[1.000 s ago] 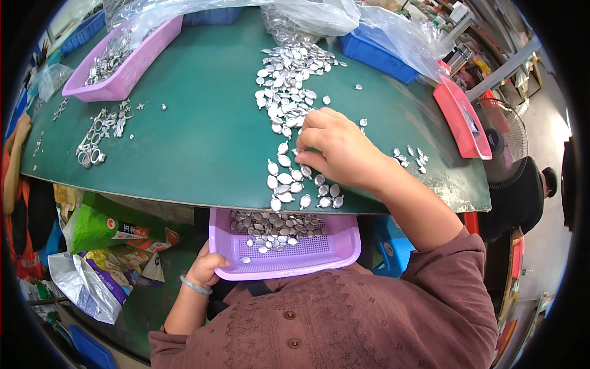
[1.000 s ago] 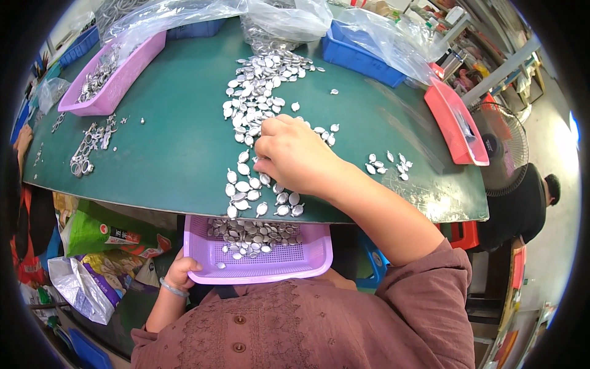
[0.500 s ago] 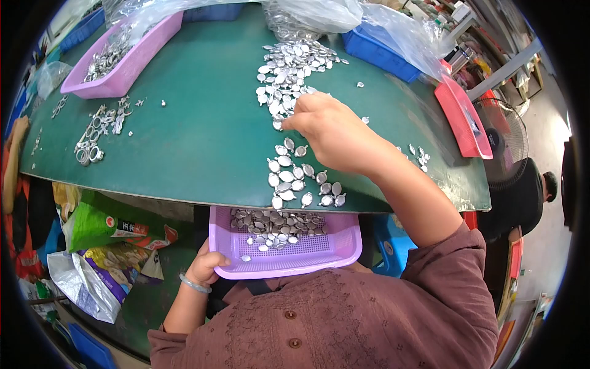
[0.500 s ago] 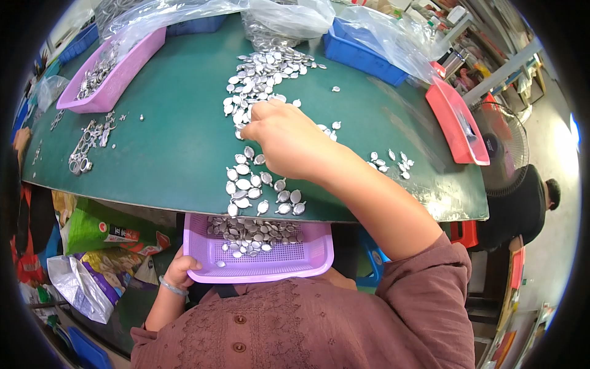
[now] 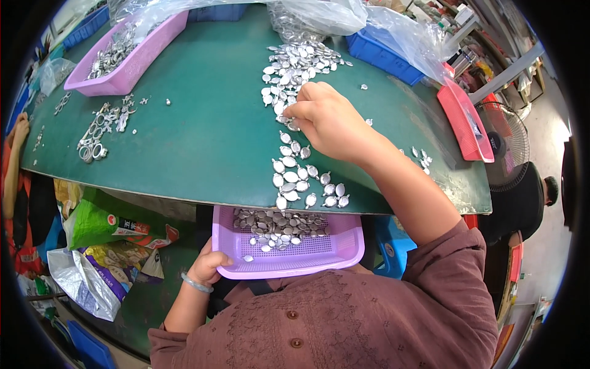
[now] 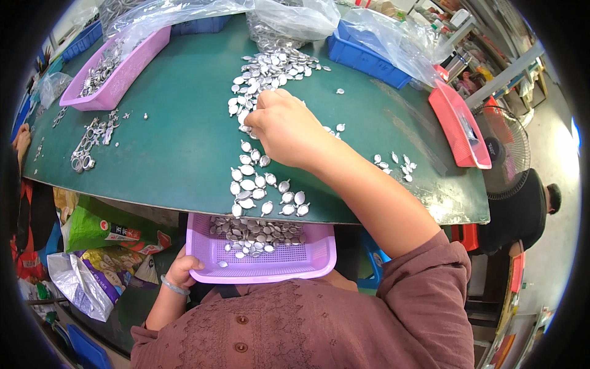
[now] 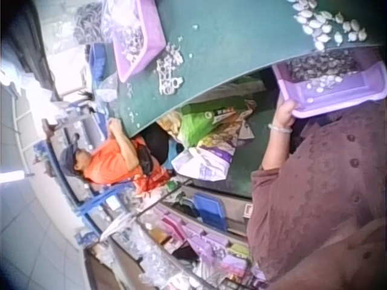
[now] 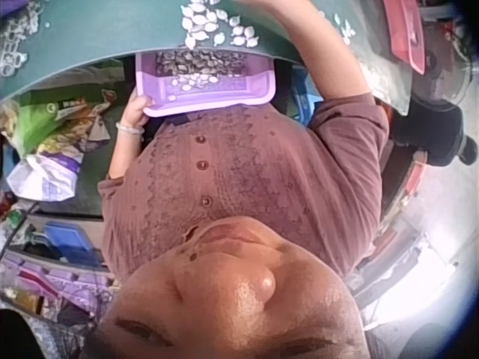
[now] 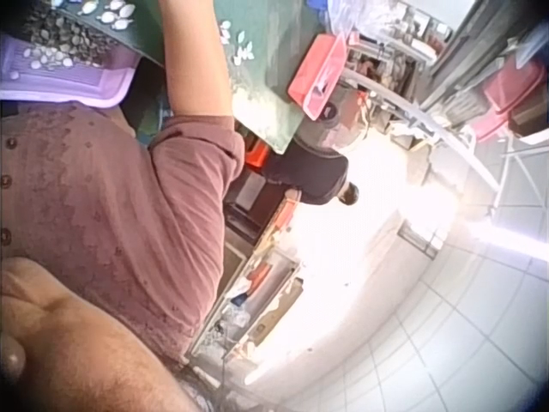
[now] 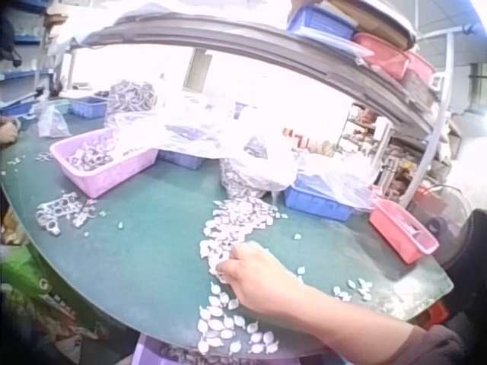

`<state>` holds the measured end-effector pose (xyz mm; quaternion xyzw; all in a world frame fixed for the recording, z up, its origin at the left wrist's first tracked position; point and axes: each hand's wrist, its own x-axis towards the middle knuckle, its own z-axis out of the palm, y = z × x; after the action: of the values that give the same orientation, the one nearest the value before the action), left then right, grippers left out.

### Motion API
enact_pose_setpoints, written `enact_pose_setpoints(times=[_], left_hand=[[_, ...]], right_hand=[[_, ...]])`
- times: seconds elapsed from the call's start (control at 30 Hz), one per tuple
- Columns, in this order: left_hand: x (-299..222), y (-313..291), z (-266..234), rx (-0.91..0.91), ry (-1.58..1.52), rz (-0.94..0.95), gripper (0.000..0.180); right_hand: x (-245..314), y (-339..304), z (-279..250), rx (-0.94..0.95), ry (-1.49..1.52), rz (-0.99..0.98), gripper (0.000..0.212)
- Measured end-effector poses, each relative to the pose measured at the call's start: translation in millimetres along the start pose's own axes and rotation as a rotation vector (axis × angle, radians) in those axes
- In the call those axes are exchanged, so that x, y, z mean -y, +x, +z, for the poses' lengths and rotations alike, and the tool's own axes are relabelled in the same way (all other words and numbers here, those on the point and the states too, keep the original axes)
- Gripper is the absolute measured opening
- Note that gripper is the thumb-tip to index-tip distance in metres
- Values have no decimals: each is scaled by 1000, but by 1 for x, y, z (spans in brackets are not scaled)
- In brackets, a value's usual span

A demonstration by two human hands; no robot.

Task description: The person picks up small metal pieces from a pile on the table and places them into a purple tray held in their other hand.

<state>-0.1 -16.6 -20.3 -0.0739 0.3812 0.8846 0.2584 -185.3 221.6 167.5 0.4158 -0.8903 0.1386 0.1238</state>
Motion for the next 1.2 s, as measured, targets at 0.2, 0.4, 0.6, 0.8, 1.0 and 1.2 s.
enact_pose_setpoints(times=[0.2,0.4,0.6,0.8,1.0,1.2], left_hand=[[-3,-1,3,-7,6,2,68],[-4,0,3,-12,20,-11,69],[-3,0,3,-22,10,-10,70],[-1,-1,1,-4,-5,1,67],[1,-1,-1,-4,-19,17,67],[-2,0,0,8,-1,-2,68]], right_hand=[[2,3,1,44,74,-13,18],[-5,5,-4,-9,75,18,16],[-3,12,1,14,94,-45,11],[5,29,7,117,45,-29,9],[-8,27,-10,151,100,57,9],[-10,18,-12,232,87,60,5]])
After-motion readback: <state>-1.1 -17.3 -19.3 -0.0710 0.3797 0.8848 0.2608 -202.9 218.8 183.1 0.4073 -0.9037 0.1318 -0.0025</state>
